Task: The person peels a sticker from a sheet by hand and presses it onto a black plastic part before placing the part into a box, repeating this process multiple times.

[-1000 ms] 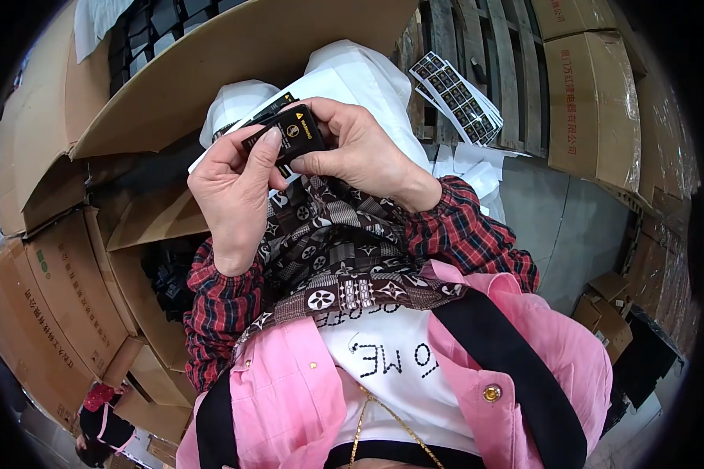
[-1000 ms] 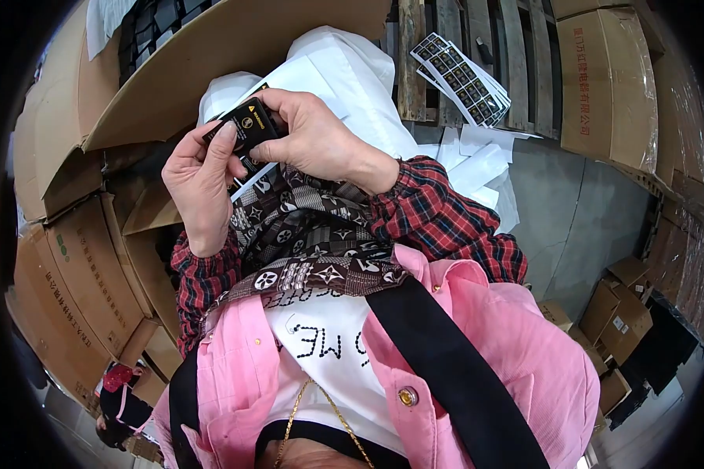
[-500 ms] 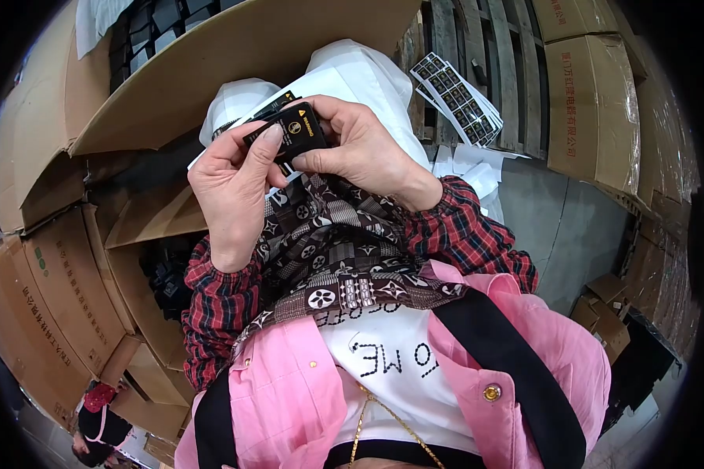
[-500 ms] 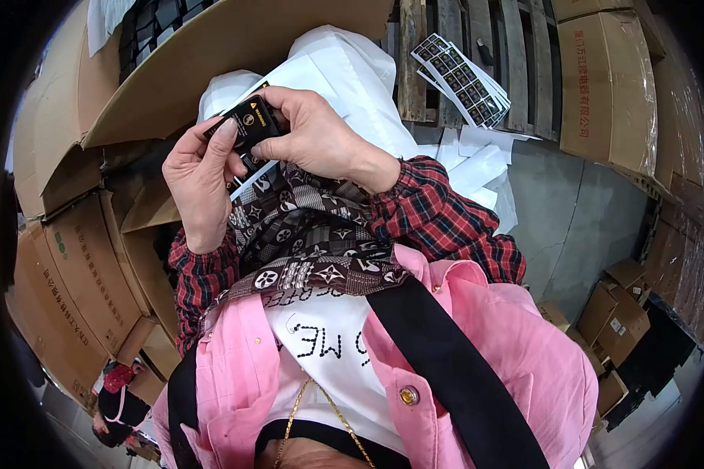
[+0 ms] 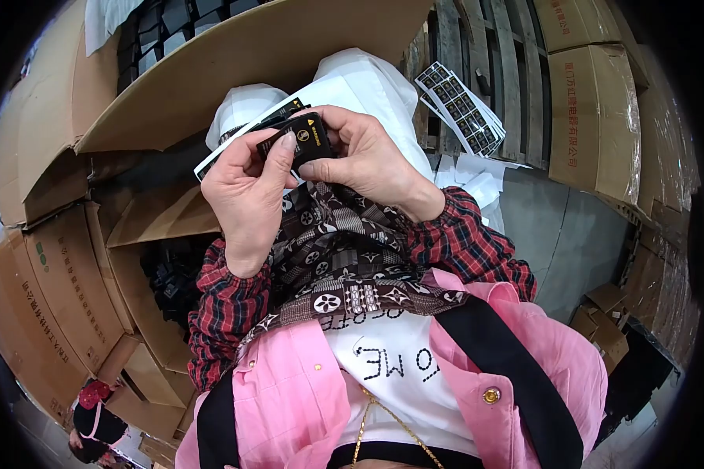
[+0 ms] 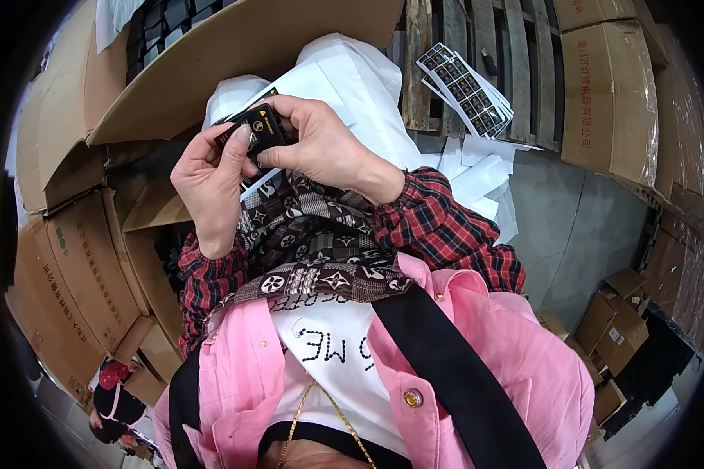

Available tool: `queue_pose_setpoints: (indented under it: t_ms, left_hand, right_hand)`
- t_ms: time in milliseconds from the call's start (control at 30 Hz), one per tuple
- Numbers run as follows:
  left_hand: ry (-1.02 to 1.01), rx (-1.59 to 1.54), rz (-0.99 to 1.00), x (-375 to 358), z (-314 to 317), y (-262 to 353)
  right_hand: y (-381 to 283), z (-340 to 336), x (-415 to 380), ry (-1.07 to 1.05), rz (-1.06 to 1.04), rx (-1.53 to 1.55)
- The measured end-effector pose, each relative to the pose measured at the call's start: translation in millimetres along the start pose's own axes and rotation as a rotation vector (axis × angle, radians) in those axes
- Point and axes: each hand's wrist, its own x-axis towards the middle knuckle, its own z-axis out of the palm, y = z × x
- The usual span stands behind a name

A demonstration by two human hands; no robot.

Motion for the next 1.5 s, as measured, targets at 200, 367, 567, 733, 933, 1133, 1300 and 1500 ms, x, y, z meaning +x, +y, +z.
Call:
queue_pose_setpoints:
  t_ms: [200, 367, 567, 733, 933, 1133, 1300, 1500]
  left_hand:
    - [0.039, 0.066, 0.089, -1, 1, -2]
    - [0.048, 0.014, 0.105, -2, 0, 8]
    - [0.011, -0.034, 0.029, -4, -3, 13]
    - [0.103, 0.21, 0.234, -9, -4, 8]
    - [0.068, -0.002, 0.132, -16, -8, 26]
    - [-0.041, -0.173, -0.016, -5, -10, 22]
    - [-0.052, -0.157, -0.036, -4, -9, 21]
    - [-0.04, -0.094, -0.049, -3, -10, 21]
  right_hand:
    - [-5, 12, -6, 0.099, -0.035, 0.045]
    - [-5, 17, -7, 0.082, -0.194, 0.034]
    - [-14, 12, -11, -0.003, -0.1, 0.003]
    - [-9, 11, -8, -0.006, -0.03, 0.021]
    - [-9, 3, -7, 0.052, -0.018, -0.015]
    - [-20, 8, -7, -0.028, -0.054, -0.013]
    - [-19, 9, -8, -0.042, -0.068, 0.021]
    - [-18, 7, -7, -0.061, -0.075, -0.004]
